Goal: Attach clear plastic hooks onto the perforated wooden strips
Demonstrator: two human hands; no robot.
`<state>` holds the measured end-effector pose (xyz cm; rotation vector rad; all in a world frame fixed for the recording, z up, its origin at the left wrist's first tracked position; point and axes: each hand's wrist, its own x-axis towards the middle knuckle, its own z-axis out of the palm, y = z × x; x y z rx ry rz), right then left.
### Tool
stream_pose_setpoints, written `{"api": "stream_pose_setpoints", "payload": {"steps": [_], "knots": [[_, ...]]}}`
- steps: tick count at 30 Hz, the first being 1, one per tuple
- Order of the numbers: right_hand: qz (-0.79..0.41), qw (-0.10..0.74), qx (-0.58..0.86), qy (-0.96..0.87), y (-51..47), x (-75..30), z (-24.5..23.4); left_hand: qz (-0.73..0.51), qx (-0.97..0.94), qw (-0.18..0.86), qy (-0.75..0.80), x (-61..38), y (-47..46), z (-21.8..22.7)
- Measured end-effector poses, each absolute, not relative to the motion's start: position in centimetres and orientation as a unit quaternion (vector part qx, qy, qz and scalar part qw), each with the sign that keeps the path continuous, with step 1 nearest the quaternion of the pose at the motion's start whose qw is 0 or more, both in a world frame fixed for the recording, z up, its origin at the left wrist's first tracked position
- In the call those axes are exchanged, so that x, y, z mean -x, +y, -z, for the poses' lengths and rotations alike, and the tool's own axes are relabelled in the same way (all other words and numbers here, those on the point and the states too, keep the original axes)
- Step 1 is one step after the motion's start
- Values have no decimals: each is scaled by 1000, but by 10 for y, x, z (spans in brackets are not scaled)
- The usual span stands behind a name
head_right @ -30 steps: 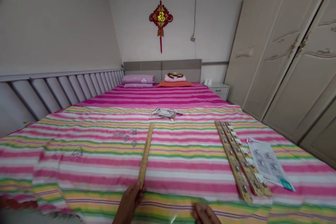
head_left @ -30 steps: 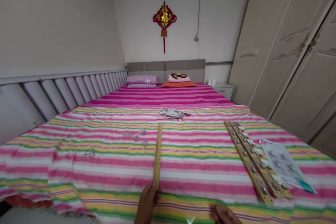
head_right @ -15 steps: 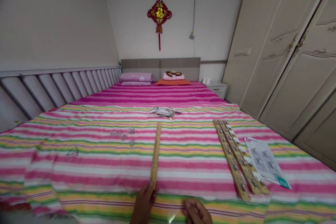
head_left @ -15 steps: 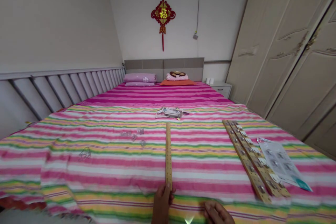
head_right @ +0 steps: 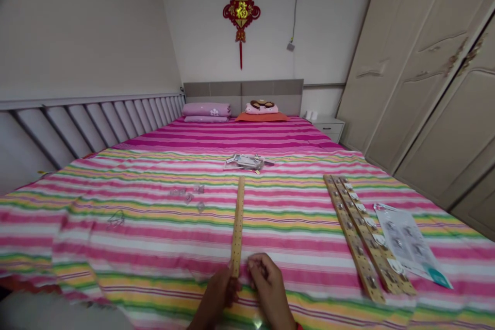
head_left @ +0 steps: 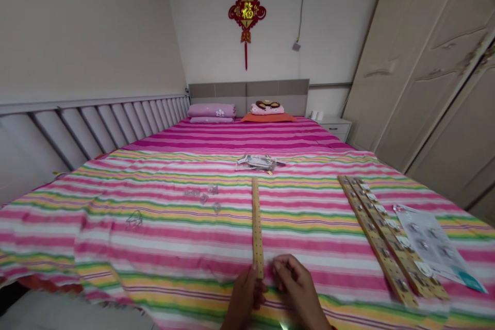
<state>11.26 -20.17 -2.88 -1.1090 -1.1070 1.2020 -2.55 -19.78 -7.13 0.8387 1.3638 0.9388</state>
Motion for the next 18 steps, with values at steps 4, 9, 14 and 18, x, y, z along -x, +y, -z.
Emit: {"api": "stream_pose_setpoints", "payload": {"steps": [4, 9, 14, 18], "knots": [[-450, 579, 461, -500, -178, -108, 18, -403, -408, 560, 599, 55, -190, 60], [-491, 584, 460, -454, -155, -103, 31, -485, -484, 411, 601, 100, -152, 33], [-493, 590, 474, -430, -153, -101, 48, -497, -529, 239, 644, 118, -104, 19], [-496, 581, 473, -440, -156, -102, 48, -438, -541, 122, 707, 119, -74, 18]]}}
